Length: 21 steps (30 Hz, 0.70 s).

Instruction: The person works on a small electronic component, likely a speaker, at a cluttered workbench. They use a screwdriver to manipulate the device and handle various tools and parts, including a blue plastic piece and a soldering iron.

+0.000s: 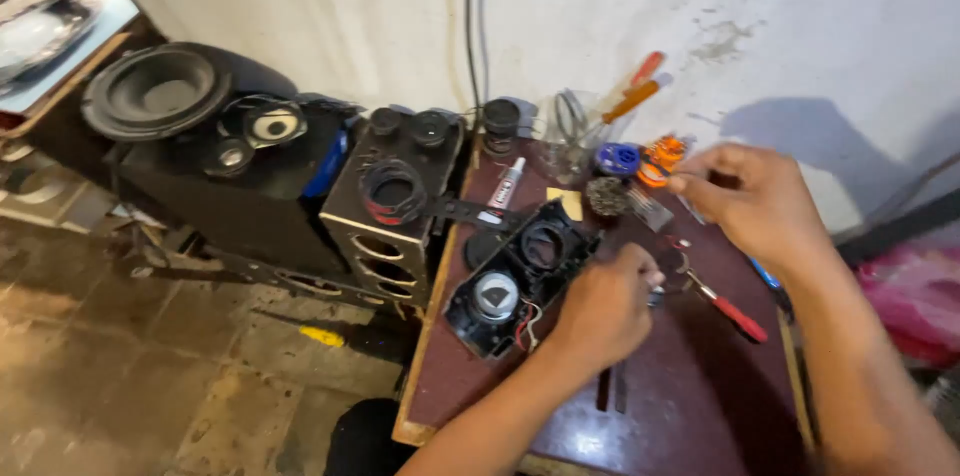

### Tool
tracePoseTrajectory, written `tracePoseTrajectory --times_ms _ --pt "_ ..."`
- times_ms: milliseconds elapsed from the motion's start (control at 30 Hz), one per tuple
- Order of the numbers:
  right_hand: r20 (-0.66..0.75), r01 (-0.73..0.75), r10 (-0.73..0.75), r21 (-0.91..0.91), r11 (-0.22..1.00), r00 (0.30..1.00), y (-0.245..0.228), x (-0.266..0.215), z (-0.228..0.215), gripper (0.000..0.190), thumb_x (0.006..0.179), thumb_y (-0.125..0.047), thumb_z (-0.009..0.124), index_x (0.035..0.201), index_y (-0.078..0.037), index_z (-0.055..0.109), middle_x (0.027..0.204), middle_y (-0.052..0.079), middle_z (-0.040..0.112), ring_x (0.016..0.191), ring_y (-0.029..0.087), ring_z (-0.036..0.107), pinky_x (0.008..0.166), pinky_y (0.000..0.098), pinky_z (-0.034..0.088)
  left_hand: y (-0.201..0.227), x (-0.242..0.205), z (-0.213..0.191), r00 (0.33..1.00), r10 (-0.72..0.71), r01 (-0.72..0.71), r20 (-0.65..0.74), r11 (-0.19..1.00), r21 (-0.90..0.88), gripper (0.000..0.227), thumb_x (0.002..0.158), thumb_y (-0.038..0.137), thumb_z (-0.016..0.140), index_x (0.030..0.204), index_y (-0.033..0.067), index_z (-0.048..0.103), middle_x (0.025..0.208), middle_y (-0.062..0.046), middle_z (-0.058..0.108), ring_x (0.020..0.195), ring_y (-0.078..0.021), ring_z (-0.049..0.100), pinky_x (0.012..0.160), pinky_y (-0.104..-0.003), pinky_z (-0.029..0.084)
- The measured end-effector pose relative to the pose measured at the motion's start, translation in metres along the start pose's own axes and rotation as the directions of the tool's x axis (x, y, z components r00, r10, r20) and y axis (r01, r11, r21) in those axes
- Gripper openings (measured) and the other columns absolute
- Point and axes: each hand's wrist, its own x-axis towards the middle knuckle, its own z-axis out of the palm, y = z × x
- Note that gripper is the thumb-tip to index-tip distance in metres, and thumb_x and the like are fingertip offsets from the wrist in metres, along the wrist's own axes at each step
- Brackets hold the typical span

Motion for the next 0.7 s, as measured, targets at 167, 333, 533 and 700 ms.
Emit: tracePoseTrajectory --times_ms 167,333,533,700 --pt "0.316 0.414 -0.361 -0.12 0.902 0.877 -0.076 0.055 0.093 0.011 0.086 -0.015 0.08 0.097 -0.012 0.08 0.094 0.001 0.08 0.088 0.01 0.072 0.08 0.0268 0.053 -0.007 0.0 0.007 0.999 -0.044 0.044 0.002 0.999 0.004 0.021 0.084 0.01 0.06 0.105 0.0078 0.058 0.081 -0.024 0.07 0.078 -0.0502 0.067 0.07 -0.058 0.049" --pt "0.575 0.474 -0.25 -0.277 0.836 0.779 -0.136 0.067 0.205 0.009 0.088 -0.018 0.076 0.093 -0.013 0.081 0.103 0.005 0.081 0.097 0.021 0.075 0.094 0.0379 0.056 -0.026 0.003 0.018 0.973 0.204 -0.205 -0.106 0.979 0.002 0.03 0.089 0.021 0.053 0.108 0.0035 0.07 0.114 -0.027 0.073 0.101 -0.0525 0.066 0.083 -0.059 0.051" --pt "0.644 0.522 -0.26 -0.256 0.813 0.72 -0.106 0.093 0.285 0.017 0.094 -0.017 0.067 0.08 -0.012 0.075 0.073 0.007 0.072 0.068 0.03 0.072 0.067 0.0404 0.058 -0.05 0.0 0.013 0.982 0.114 -0.103 -0.148 0.991 0.084 0.024 0.089 0.016 0.055 0.102 0.0018 0.07 0.103 -0.026 0.072 0.094 -0.0508 0.068 0.078 -0.058 0.052" --pt "0.642 0.546 -0.266 -0.285 0.788 0.719 -0.101 0.101 0.29 0.023 0.095 -0.015 0.065 0.072 -0.011 0.068 0.063 0.005 0.064 0.057 0.028 0.064 0.058 0.0387 0.053 -0.054 0.0 0.023 0.984 0.047 -0.021 -0.172 0.988 0.151 0.018 0.089 0.011 0.057 0.096 -0.0002 0.07 0.09 -0.025 0.07 0.084 -0.0488 0.069 0.073 -0.057 0.052"
